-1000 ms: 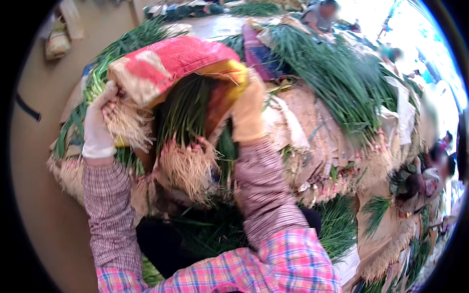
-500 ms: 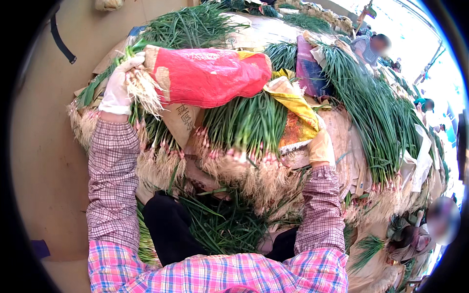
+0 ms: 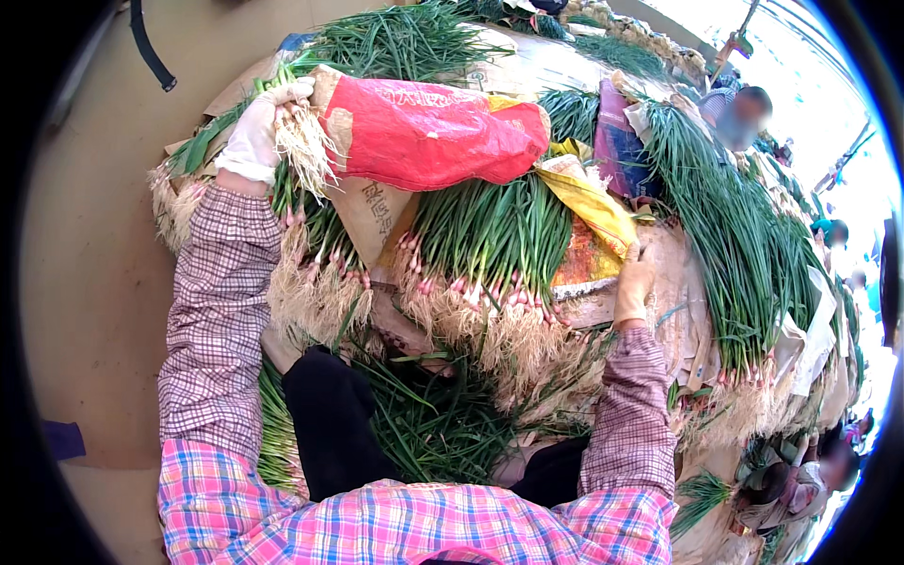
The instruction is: The person sorts green onions by hand, peeling outer leaves and placing them into a bundle.
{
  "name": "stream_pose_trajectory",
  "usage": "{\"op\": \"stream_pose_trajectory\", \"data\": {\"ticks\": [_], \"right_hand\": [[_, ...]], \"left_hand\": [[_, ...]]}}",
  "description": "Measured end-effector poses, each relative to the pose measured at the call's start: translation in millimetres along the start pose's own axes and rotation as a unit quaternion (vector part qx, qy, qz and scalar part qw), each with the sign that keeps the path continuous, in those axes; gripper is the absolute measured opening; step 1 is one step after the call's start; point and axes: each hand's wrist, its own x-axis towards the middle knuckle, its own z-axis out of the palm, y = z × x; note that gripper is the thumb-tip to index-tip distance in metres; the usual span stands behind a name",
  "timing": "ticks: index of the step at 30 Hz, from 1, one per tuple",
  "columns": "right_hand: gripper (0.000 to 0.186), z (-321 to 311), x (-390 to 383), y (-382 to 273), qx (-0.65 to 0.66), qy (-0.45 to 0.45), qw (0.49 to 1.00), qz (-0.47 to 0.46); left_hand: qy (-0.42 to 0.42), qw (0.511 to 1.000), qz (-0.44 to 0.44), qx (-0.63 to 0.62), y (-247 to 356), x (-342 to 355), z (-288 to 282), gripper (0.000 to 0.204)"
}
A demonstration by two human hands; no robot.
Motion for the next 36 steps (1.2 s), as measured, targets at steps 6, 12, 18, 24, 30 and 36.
{"op": "stream_pose_trajectory", "data": {"ticks": [6, 12, 18, 24, 30, 36], "right_hand": [[0.011, 144, -73, -146, -0.298, -0.303, 0.829, -0.362], [0.025, 289, -134, -105, -0.451, -0.448, 0.613, -0.470], [0.014, 193, -121, -118, -0.484, -0.546, 0.468, -0.499], [0.020, 209, -138, -64, -0.436, -0.455, 0.575, -0.522], [0.031, 196, -149, -80, -0.113, -0.589, 0.787, -0.143], [0.031, 58, -123, -108, -0.157, -0.449, 0.801, -0.363]], "left_hand": [[-0.010, 1.000, 0.000, 0.025, 4, -13, -12, 0.011], [0.013, 0.998, 0.003, 0.066, -8, -6, -20, 0.013], [0.046, 0.987, -0.055, 0.142, -25, -76, -50, 0.020], [0.040, 0.979, -0.007, 0.199, -19, -130, 19, 0.025], [-0.082, 0.983, -0.158, 0.039, -150, -141, 59, 0.009], [0.064, 0.959, 0.024, 0.275, -274, -114, 47, 0.012]]}}
